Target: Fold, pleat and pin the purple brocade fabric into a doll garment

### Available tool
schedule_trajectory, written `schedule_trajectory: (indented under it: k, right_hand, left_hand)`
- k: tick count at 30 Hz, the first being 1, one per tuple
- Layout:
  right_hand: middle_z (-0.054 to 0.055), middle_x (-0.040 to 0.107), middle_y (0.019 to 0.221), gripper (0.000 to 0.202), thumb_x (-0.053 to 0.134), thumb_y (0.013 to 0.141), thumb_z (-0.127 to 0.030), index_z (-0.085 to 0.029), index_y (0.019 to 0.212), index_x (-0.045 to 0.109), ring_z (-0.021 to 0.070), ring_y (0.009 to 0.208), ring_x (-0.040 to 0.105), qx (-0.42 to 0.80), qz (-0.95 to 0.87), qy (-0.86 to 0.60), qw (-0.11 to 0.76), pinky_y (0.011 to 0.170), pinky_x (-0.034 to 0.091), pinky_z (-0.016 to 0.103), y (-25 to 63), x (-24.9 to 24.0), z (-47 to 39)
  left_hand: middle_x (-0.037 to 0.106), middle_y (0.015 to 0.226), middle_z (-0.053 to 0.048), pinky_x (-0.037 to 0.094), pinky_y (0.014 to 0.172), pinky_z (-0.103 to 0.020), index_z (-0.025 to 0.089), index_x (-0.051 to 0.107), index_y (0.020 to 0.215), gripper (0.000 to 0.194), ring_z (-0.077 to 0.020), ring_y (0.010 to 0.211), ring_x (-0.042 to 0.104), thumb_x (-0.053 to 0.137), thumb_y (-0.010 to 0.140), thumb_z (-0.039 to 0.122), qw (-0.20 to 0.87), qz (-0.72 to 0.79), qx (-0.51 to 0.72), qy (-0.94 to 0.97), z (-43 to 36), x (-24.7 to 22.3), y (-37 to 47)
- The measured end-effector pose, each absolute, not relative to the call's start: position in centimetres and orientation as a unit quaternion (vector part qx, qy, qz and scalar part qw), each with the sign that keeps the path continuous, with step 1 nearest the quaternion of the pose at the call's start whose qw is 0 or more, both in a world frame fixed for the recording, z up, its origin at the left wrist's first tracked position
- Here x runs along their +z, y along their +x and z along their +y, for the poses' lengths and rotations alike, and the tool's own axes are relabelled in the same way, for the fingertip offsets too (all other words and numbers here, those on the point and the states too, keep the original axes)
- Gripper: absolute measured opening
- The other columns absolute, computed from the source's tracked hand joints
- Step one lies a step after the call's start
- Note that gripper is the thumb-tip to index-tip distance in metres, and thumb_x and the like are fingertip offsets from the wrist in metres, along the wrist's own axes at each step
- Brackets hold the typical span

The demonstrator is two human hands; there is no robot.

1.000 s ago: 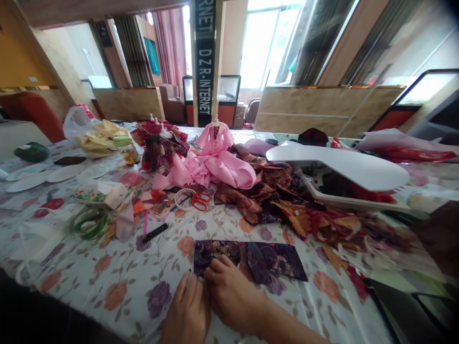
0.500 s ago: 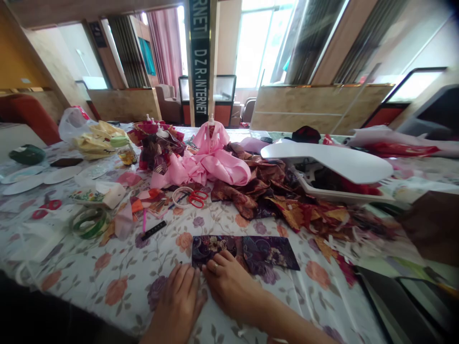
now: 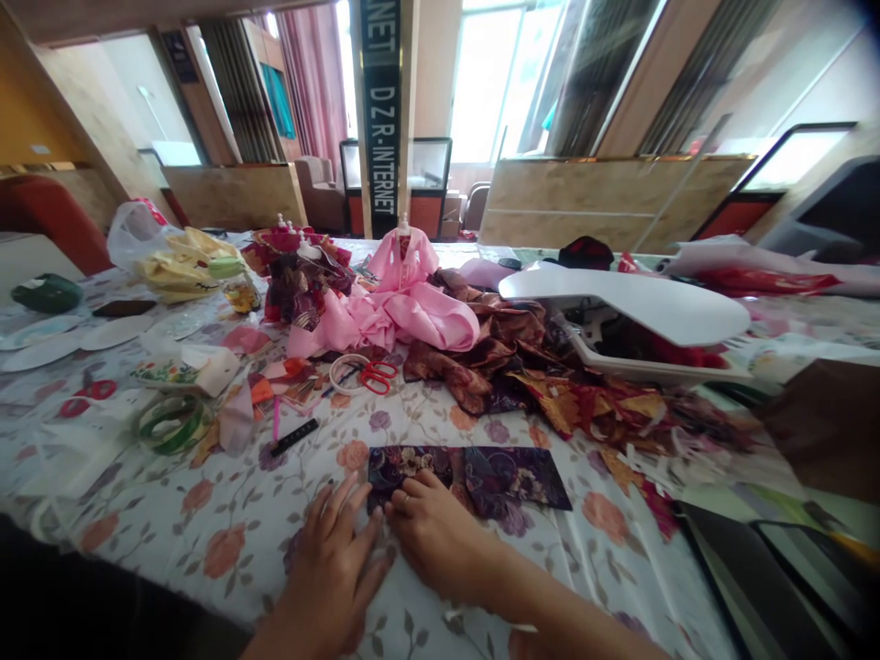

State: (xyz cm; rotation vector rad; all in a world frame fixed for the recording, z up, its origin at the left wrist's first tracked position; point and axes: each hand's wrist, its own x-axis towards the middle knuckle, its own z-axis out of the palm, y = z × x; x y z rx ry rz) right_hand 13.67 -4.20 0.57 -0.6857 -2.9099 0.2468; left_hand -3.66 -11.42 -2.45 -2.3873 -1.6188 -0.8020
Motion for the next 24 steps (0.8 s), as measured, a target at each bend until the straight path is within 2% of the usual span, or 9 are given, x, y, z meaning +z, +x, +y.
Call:
schedule_trajectory:
  k: [5,11,17,24]
  right_hand:
    - [0.005,0.063,0.088,0.018,0.049,0.084,-0.019,-0.016,0.097,0.062,0.0185,0.082,0.05,0.129,-0.954,-0.254,0.098,0.079,0.034,0.034,14.8,0.4,-4.2]
    - [0.003,0.062,0.085,0.017,0.05,0.083,-0.019,-0.019,0.093,0.063,0.0172,0.084,0.051,0.165,-0.949,-0.245,0.11,0.081,0.033,0.033,14.8,0.2,-3.2]
    - [0.004,0.062,0.08,0.014,0.05,0.085,-0.022,-0.015,0.081,0.061,0.0175,0.076,0.05,0.113,-0.966,-0.214,0.09,0.079,0.031,0.035,13.7,-0.6,-3.5]
    - [0.005,0.063,0.082,0.015,0.049,0.085,-0.019,-0.015,0.091,0.063,0.0187,0.077,0.051,0.11,-0.963,-0.219,0.109,0.076,0.032,0.035,14.3,-0.5,-3.6]
  left_hand:
    - [0.053,0.132,-0.009,0.024,0.107,-0.055,0.027,0.066,0.113,0.029,-0.0312,0.129,0.036,0.054,0.086,0.03,0.064,-0.545,-0.261,-0.794,-11.8,-3.0,-4.8]
    - [0.05,0.133,-0.009,0.025,0.107,-0.055,0.026,0.065,0.113,0.03,-0.0314,0.13,0.034,0.058,0.083,0.03,0.038,-0.538,-0.231,-0.809,-11.4,-2.4,-5.8]
    - [0.049,0.133,-0.009,0.027,0.106,-0.053,0.027,0.061,0.117,0.033,-0.0306,0.13,0.033,0.056,0.085,0.029,0.039,-0.503,-0.186,-0.843,-10.8,-2.5,-6.6]
    - [0.055,0.126,-0.007,0.022,0.109,-0.05,0.027,0.066,0.11,0.028,-0.0293,0.128,0.037,0.059,0.083,0.032,0.02,-0.508,-0.245,-0.825,-10.6,-2.3,-6.4]
